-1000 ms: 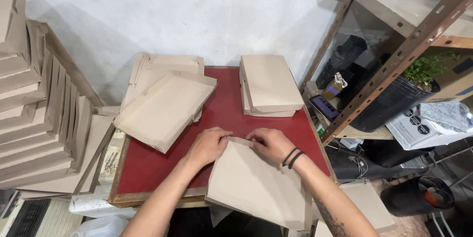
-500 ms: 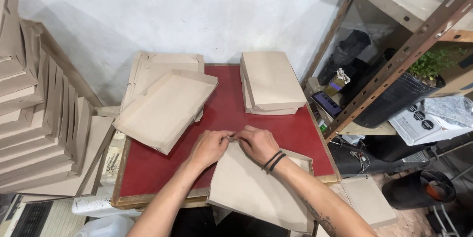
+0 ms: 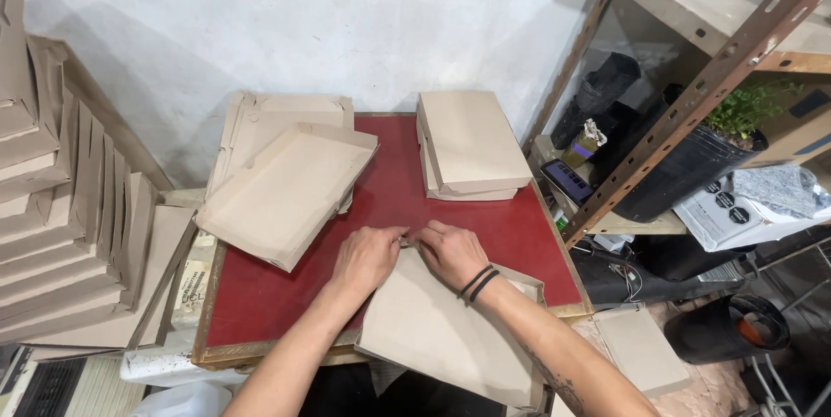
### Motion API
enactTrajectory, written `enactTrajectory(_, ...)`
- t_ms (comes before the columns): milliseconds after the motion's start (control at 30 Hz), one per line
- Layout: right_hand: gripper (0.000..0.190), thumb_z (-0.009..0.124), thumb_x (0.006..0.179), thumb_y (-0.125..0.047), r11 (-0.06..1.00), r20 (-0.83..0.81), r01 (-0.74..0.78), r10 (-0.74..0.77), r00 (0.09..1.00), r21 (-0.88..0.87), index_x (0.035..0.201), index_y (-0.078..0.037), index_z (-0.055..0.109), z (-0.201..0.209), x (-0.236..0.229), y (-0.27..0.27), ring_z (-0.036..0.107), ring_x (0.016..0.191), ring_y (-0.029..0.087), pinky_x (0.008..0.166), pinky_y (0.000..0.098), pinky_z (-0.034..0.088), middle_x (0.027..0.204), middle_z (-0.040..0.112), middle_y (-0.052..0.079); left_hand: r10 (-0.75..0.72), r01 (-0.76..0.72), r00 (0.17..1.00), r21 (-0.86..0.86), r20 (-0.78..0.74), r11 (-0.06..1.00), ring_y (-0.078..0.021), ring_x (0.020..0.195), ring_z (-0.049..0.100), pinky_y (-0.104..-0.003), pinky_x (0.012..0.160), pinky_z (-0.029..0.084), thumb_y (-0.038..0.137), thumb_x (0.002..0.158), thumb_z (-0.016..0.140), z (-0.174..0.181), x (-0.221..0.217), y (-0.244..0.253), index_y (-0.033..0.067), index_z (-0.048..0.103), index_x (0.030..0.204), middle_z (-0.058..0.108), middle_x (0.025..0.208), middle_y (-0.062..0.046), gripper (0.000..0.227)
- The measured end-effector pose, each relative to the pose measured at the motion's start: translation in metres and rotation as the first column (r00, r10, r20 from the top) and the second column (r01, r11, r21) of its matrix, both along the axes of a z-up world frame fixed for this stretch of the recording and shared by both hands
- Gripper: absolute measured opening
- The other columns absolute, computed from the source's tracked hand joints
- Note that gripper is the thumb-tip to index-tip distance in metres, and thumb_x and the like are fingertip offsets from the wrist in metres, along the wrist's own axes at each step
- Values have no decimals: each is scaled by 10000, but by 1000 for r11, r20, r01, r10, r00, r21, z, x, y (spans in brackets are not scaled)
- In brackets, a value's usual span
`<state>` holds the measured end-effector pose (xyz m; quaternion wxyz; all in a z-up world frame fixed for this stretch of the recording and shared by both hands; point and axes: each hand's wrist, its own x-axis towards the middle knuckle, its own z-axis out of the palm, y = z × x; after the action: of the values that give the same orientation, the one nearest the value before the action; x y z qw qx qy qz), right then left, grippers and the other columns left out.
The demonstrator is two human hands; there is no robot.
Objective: The person assembles flat-packed cardboard boxes by folding and interlocking the flaps. They handle each box one at a time, fold the sides, and stack the completed boxes on the table.
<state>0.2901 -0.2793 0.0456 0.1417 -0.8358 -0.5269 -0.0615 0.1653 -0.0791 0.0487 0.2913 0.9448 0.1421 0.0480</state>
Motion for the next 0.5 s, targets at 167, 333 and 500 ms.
enactTrajectory(167,114,704,1140,-271,1000,-5,11,-11,1000,17,1172,-198,785,-8,5,5,821,935,275,764,432,714,969,696,18,-27,23,998,83,54,996,-529,1119,880,-618,898,727,167,1154,640,9,0,-10,162,939,1326,906,1108,-275,345)
enactTrajectory(333,110,724,1111,-311,999,100,37,-36,994,-10,1113,-203,746,-24,4,7,812,916,251,740,423,711,941,668,-4,-44,29,997,203,70,979,-498,1041,893,-582,843,738,146,1136,666,-3,12,-15,154,944,1215,900,1019,-240,289)
enactTrajectory(500,169,662,1176,-332,994,2,107,-107,994,9,1167,-197,764,-7,-1,-3,839,960,295,793,465,732,977,708,27,51,-51,999,-22,5,998,-508,1252,865,-634,985,728,196,1176,624,-1,5,2,255,900,1479,926,1335,-195,414)
